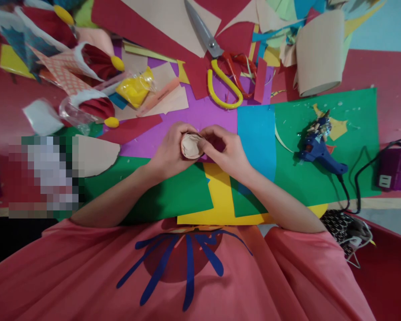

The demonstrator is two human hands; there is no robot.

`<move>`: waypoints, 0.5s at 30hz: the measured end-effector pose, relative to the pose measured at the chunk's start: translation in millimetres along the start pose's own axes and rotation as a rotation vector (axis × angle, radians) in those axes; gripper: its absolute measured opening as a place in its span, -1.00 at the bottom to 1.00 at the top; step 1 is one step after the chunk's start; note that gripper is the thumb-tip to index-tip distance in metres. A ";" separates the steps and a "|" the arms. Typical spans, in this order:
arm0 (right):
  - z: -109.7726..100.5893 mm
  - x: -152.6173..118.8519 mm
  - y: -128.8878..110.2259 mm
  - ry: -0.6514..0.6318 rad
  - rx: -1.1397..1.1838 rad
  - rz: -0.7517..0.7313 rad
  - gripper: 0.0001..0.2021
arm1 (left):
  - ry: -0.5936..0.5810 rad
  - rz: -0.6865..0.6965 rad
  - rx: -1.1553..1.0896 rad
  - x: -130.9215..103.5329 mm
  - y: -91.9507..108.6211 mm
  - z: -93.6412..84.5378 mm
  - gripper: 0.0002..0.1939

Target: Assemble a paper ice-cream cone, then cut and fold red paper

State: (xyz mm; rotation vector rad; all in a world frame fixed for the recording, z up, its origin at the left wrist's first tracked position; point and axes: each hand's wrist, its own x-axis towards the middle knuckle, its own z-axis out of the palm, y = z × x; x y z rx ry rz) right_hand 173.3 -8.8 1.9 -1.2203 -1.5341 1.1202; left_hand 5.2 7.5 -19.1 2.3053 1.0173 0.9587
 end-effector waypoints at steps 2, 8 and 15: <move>-0.7 0.1 -0.8 0.018 -0.046 -0.008 -0.94 | 0.001 0.001 0.000 0.3 0.7 -0.2 -0.73; -1.1 -0.9 -1.3 0.032 -0.137 -0.007 -0.91 | -0.075 -0.028 -0.044 -1.8 1.2 -0.6 -0.73; -2.1 0.3 0.0 0.018 -0.084 0.011 -0.93 | -0.078 -0.002 -0.044 -1.3 0.9 -1.6 -0.69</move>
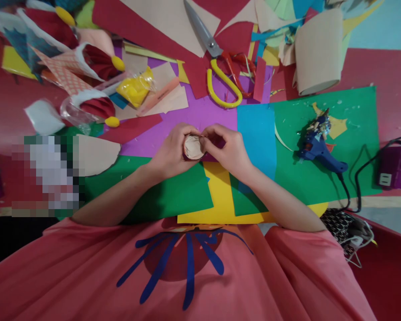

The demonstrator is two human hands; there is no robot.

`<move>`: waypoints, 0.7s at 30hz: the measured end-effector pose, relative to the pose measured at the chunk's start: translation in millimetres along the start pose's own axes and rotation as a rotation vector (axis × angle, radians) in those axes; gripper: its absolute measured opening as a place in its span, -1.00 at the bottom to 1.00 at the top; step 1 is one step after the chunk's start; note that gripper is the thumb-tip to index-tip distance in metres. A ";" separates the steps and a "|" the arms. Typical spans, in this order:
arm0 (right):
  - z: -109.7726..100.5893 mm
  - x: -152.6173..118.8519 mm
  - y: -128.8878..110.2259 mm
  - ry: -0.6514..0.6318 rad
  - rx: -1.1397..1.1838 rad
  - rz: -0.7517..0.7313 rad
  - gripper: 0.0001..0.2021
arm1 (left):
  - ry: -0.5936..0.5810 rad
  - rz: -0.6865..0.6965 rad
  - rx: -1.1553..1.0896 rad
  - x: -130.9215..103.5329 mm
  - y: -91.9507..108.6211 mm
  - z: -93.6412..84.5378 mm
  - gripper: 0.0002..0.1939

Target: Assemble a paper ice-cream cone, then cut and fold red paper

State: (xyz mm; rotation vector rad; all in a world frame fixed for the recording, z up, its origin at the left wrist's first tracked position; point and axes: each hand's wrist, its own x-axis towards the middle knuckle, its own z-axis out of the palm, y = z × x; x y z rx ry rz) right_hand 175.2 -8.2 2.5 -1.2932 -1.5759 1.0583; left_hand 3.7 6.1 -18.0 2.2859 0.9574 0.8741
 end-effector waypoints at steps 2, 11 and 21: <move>-1.3 0.7 0.2 -0.023 0.048 0.013 -0.89 | 0.013 -0.035 0.008 1.2 -1.4 -1.3 -0.65; -5.2 -2.6 -0.2 0.111 0.012 -0.048 -0.78 | 0.004 -0.035 0.035 5.0 -3.9 -7.7 -0.68; 3.3 -3.8 5.7 -0.142 0.168 -0.064 -0.32 | -0.014 0.034 -0.003 1.7 -5.3 -6.4 -0.61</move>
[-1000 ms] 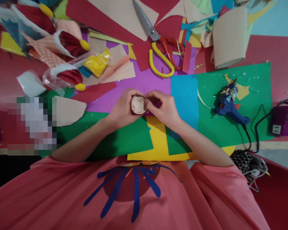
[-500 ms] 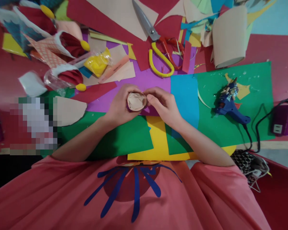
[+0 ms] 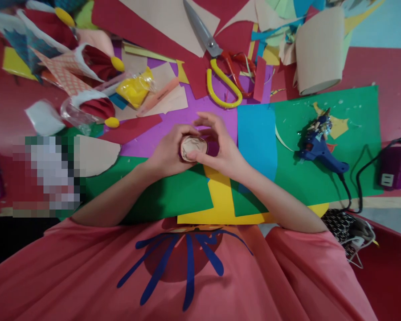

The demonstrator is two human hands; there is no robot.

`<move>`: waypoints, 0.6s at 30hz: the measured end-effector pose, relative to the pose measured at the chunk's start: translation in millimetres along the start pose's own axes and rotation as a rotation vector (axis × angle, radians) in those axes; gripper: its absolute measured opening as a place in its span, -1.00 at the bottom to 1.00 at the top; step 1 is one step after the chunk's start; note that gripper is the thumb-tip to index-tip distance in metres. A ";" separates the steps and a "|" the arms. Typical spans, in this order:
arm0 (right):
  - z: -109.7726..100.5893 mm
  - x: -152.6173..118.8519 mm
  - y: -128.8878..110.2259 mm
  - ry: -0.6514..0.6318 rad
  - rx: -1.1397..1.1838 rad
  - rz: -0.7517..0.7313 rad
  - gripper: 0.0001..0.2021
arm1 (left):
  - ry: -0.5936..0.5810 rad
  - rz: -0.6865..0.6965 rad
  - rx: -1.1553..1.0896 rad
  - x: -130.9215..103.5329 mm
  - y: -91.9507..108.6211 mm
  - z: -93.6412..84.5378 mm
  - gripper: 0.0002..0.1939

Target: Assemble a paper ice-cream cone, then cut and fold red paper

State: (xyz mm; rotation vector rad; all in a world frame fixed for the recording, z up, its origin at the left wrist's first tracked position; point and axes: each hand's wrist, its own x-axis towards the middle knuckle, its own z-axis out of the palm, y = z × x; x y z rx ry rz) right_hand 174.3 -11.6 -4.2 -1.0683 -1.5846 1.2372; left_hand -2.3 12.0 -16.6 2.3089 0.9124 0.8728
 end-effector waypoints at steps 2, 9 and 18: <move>1.9 0.4 2.4 -0.051 -0.032 0.023 -0.27 | -0.052 0.005 0.033 -1.3 -0.1 -0.1 -0.64; 5.7 -0.7 1.6 -0.064 -0.047 0.043 -0.44 | -0.101 0.042 0.031 -1.8 0.3 0.7 -0.70; -3.6 4.9 -3.8 0.106 0.162 0.062 -0.67 | 0.028 0.032 -0.050 0.1 2.8 -2.8 -0.50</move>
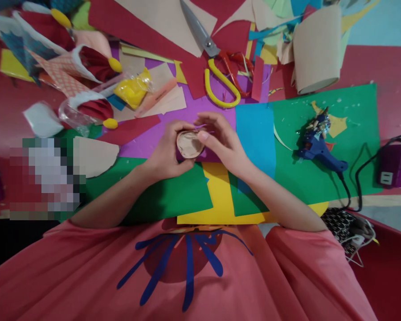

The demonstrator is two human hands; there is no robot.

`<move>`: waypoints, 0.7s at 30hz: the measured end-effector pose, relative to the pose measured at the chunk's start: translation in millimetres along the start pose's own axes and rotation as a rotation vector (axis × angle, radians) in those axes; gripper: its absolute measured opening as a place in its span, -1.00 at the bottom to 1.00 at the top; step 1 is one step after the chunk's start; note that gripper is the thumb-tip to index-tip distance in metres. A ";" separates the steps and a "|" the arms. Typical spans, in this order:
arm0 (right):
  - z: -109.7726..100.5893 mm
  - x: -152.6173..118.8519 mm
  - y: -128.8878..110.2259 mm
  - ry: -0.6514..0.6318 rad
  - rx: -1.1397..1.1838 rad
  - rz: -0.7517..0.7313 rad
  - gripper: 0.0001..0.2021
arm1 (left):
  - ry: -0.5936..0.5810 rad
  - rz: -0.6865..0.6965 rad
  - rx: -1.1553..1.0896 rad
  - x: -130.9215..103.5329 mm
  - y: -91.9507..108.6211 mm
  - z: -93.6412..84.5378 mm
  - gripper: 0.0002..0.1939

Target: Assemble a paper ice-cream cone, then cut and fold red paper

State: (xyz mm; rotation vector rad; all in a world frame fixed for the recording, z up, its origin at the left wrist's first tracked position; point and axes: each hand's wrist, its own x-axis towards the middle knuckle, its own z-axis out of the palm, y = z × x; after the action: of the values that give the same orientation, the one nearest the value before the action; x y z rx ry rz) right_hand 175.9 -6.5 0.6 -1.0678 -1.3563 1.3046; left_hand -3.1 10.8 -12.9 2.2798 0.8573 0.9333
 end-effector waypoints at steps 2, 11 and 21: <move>-3.2 1.7 -2.0 0.123 -0.007 -0.013 -0.77 | 0.023 -0.008 -0.004 0.3 -4.4 -0.3 -0.48; 0.5 -0.5 0.7 0.096 -0.122 -0.009 -0.70 | 0.079 -0.144 -0.092 -6.8 -14.5 8.4 -0.46; 1.4 -2.0 0.8 -0.162 0.021 0.148 -0.50 | -0.001 -0.053 -0.010 -0.7 -8.9 5.6 -0.44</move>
State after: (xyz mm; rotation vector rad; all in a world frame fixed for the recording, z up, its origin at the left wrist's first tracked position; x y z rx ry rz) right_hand 174.9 -8.7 -0.3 -1.0840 -1.4003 1.5382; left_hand -2.5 14.9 -22.5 2.2373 0.9059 0.9111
